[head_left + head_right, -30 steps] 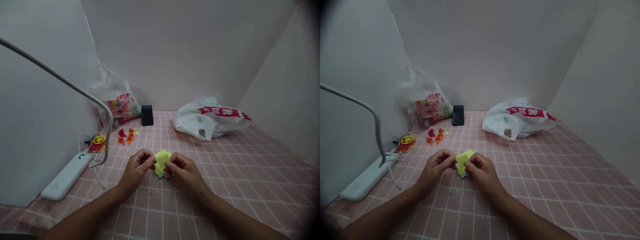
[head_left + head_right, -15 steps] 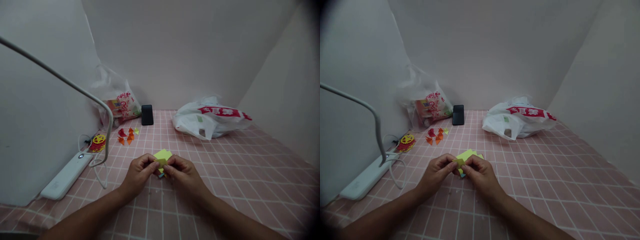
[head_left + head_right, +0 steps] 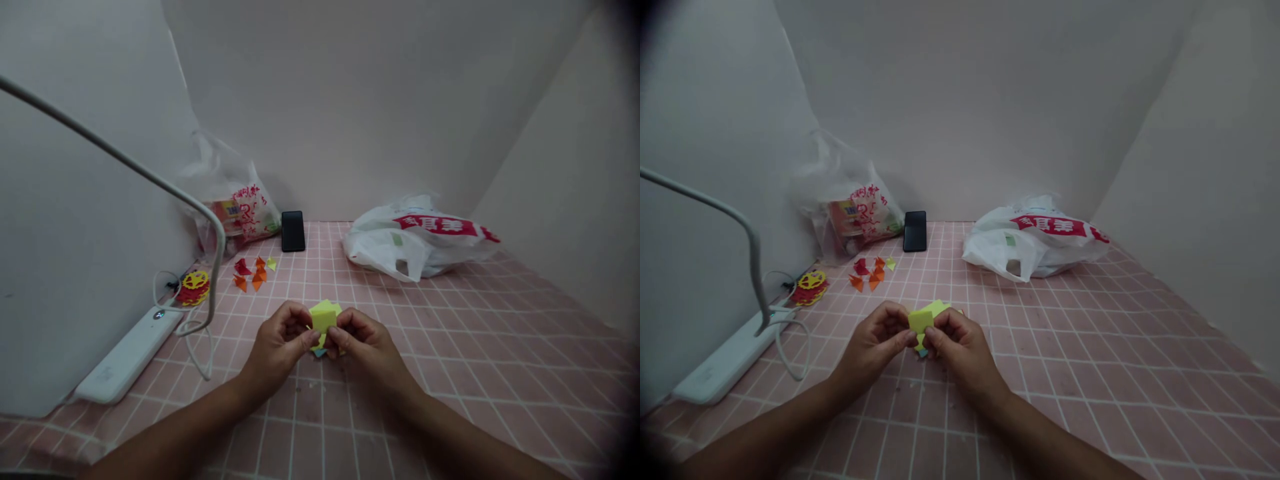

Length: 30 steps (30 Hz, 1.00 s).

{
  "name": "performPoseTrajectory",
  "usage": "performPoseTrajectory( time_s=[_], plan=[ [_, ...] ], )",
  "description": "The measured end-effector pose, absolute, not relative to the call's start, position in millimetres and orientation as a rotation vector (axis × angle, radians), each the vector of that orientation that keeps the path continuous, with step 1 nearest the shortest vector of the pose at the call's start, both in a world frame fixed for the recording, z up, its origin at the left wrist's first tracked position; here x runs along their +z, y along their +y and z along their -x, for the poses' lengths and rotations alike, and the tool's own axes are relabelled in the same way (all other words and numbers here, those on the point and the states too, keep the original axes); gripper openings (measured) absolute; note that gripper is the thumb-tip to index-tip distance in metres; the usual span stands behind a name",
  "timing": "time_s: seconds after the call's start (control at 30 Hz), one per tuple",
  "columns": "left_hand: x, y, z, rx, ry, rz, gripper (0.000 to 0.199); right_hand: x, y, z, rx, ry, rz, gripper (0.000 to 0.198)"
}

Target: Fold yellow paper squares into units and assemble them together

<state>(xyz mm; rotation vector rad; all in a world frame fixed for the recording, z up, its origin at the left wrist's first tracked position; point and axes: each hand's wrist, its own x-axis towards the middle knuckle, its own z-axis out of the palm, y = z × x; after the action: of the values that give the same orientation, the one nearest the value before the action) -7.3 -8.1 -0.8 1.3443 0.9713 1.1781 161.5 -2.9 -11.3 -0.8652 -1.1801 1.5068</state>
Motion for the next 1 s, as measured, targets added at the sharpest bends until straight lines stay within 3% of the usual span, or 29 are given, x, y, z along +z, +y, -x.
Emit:
performPoseTrajectory(
  time_s=[0.27, 0.4, 1.0],
  plan=[
    [-1, -8, 10, 1.217, 1.039, -1.453, 0.01, -16, -6, -162, 1.479, -1.288, 0.774, 0.021],
    [0, -8, 11, 1.23, 1.031, -1.378, 0.01, -8, -7, -165, 1.444, -1.356, 0.793, 0.032],
    [-4, -4, 7, 1.07, 0.859, -0.88, 0.025, -11, -4, -165, 1.554, -1.328, 0.771, 0.018]
  ],
)
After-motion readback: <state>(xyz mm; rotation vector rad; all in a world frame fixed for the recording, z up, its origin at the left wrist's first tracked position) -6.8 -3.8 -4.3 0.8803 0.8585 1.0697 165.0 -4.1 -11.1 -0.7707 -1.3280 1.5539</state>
